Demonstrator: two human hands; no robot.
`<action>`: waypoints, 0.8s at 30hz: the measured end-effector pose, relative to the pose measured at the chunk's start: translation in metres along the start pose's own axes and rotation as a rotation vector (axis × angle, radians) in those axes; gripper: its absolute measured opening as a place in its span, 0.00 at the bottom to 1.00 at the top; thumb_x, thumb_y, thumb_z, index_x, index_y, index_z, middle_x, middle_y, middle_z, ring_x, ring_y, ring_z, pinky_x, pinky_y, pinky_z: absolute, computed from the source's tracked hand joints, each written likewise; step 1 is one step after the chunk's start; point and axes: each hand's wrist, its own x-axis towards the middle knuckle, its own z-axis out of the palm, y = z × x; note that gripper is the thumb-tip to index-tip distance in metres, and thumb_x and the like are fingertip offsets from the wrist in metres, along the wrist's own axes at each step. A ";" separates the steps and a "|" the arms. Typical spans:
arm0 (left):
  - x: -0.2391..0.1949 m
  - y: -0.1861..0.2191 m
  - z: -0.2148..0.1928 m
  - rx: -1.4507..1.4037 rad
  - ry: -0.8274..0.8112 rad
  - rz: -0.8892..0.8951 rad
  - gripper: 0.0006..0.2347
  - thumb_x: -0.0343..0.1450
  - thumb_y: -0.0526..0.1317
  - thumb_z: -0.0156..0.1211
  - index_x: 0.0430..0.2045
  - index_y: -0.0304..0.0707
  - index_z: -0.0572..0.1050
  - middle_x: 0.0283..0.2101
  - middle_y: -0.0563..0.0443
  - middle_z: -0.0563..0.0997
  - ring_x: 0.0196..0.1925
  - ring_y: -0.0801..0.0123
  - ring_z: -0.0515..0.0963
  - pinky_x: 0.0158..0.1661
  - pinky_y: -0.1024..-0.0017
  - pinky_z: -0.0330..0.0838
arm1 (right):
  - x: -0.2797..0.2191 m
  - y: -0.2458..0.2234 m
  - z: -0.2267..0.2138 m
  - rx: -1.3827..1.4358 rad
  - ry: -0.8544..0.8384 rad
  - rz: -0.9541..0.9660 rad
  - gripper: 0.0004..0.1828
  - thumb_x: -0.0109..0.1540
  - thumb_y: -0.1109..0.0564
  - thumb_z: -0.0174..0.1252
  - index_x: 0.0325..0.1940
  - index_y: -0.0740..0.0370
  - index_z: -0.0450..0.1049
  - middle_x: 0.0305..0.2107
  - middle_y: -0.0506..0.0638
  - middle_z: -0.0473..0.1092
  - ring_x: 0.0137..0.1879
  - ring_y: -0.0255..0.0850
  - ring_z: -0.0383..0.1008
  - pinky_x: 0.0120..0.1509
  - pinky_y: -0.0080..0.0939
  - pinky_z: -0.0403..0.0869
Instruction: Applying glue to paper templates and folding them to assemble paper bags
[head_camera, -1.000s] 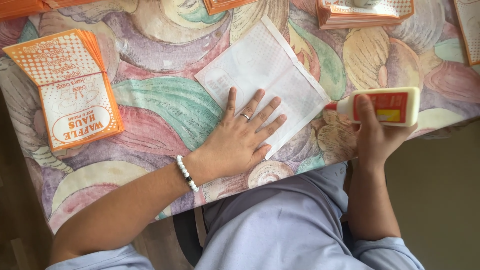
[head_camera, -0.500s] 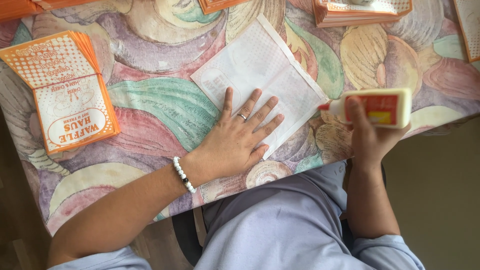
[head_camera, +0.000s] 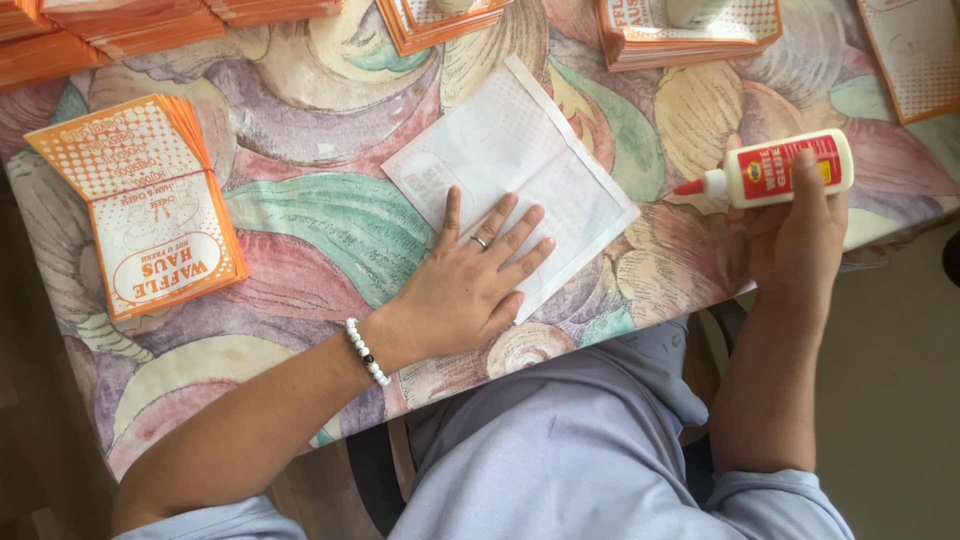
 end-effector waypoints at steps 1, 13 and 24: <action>0.000 0.000 0.000 0.005 0.004 0.007 0.24 0.75 0.47 0.46 0.68 0.43 0.64 0.75 0.37 0.57 0.78 0.40 0.51 0.68 0.25 0.32 | 0.005 0.000 -0.008 0.003 0.003 -0.008 0.14 0.71 0.45 0.55 0.47 0.58 0.72 0.41 0.57 0.79 0.51 0.47 0.86 0.42 0.41 0.84; -0.001 -0.001 0.012 -0.234 0.064 0.283 0.19 0.71 0.24 0.41 0.55 0.29 0.74 0.68 0.34 0.69 0.72 0.42 0.66 0.72 0.50 0.54 | 0.010 0.003 0.014 -1.044 0.008 -0.908 0.22 0.69 0.54 0.75 0.57 0.70 0.74 0.57 0.65 0.61 0.65 0.61 0.62 0.69 0.66 0.65; -0.006 -0.005 0.024 -0.136 -0.019 0.239 0.26 0.69 0.21 0.37 0.58 0.43 0.72 0.68 0.49 0.69 0.76 0.55 0.60 0.73 0.54 0.52 | 0.003 0.010 0.089 -0.875 -0.518 -0.284 0.35 0.47 0.42 0.80 0.52 0.57 0.74 0.59 0.53 0.73 0.68 0.61 0.68 0.68 0.66 0.65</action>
